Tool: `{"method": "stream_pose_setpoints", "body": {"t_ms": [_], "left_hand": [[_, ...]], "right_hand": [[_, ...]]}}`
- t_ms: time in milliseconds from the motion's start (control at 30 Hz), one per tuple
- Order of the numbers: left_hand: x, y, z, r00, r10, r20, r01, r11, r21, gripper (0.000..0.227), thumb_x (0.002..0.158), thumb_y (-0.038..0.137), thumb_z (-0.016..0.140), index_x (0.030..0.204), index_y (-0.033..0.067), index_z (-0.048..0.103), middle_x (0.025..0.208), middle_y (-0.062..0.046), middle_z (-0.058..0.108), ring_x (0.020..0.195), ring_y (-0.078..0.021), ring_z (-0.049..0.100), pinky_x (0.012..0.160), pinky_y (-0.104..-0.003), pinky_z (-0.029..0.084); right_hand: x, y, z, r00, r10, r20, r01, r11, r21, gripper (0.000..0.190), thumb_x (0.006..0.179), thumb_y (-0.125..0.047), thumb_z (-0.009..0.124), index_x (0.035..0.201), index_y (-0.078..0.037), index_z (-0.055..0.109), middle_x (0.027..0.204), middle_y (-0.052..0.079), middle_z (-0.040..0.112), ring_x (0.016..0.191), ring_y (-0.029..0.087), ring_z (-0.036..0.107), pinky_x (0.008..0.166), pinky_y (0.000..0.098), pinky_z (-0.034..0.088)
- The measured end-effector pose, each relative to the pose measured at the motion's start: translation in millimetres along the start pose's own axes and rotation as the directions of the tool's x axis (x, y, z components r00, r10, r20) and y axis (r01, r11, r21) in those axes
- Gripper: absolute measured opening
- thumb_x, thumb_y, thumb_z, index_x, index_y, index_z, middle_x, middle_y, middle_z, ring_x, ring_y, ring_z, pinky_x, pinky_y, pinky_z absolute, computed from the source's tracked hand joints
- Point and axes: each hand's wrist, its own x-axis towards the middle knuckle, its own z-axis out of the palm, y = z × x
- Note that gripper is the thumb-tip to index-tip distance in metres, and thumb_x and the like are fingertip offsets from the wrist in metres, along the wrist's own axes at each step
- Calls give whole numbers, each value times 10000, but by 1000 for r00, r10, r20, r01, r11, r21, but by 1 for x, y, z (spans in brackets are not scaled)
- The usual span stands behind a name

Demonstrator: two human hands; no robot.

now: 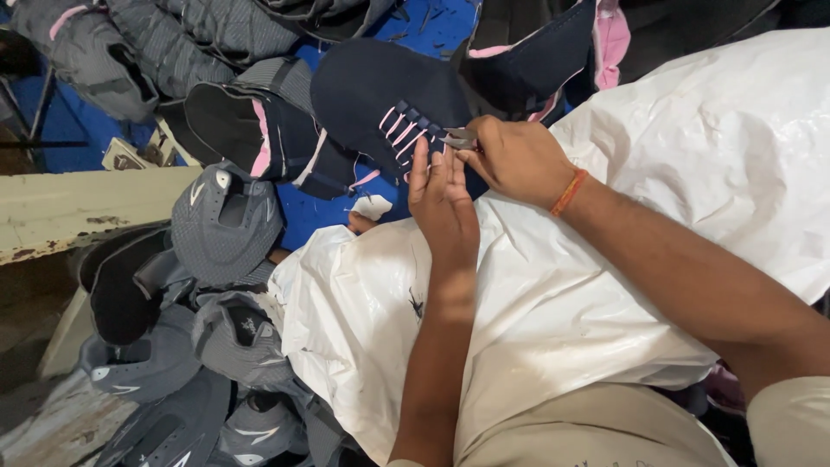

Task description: The person uses scissors to trim excess pink threads from the laces of a black cap. They hold the cap in their left hand and carefully cut the loose ends with their right hand, occasionally turning the cap to access different areas.

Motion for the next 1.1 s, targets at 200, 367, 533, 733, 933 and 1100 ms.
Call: {"method": "stream_pose_setpoints", "body": {"t_ms": [200, 367, 533, 733, 933, 1100], "left_hand": [[6, -7, 3, 890, -379, -252, 191, 814, -549, 479, 1139, 24, 391, 1569, -153, 276, 1413, -323, 462, 1363, -354, 483, 1266, -475, 312], [7, -6, 3, 924, -323, -202, 190, 851, -490, 497, 1118, 69, 431, 1556, -112, 284, 1454, -314, 458, 1426, -353, 468, 1279, -451, 319], [14, 3, 6, 856, -433, -281, 215, 794, -568, 515, 1099, 69, 438, 1556, -112, 283, 1453, -312, 438, 1422, -363, 440, 1256, -447, 318], [11, 6, 6, 858, -426, -285, 216, 805, -553, 494, 1108, 64, 399, 1547, -127, 278, 1444, -333, 441, 1400, -364, 461, 1253, -447, 309], [5, 3, 7, 961, -230, -152, 164, 920, -355, 486, 1150, 74, 340, 1557, -169, 234, 1458, -333, 440, 1415, -335, 472, 1275, -434, 338], [7, 12, 12, 974, -199, -110, 175, 965, -194, 485, 1158, 103, 343, 1560, -148, 240, 1479, -321, 458, 1432, -328, 480, 1278, -434, 346]], "right_hand": [[2, 0, -2, 997, -82, -8, 82, 996, -33, 268, 1007, -239, 682, 1014, -5, 552, 886, 145, 666, 743, 353, 669, 622, 440, 521], [1, -2, -6, 996, -90, 13, 90, 995, -51, 189, 985, -198, 672, 1015, -37, 576, 894, 134, 677, 749, 343, 677, 625, 440, 524], [1, -1, -5, 999, -42, -31, 43, 999, 14, 258, 1007, -240, 678, 1074, -10, 583, 881, 146, 685, 762, 348, 683, 635, 443, 526], [2, -3, -6, 1000, -12, -8, 13, 998, 69, 322, 999, -270, 686, 1148, -2, 589, 895, 153, 714, 770, 345, 701, 638, 441, 539], [1, -1, -4, 998, -54, -39, 55, 998, 30, 309, 1006, -257, 683, 1105, 6, 557, 937, 160, 703, 773, 356, 690, 629, 441, 529], [1, -4, -9, 995, -101, -25, 101, 995, -23, 190, 1030, -204, 627, 1073, -30, 563, 917, 130, 688, 770, 340, 679, 642, 431, 527]]}}
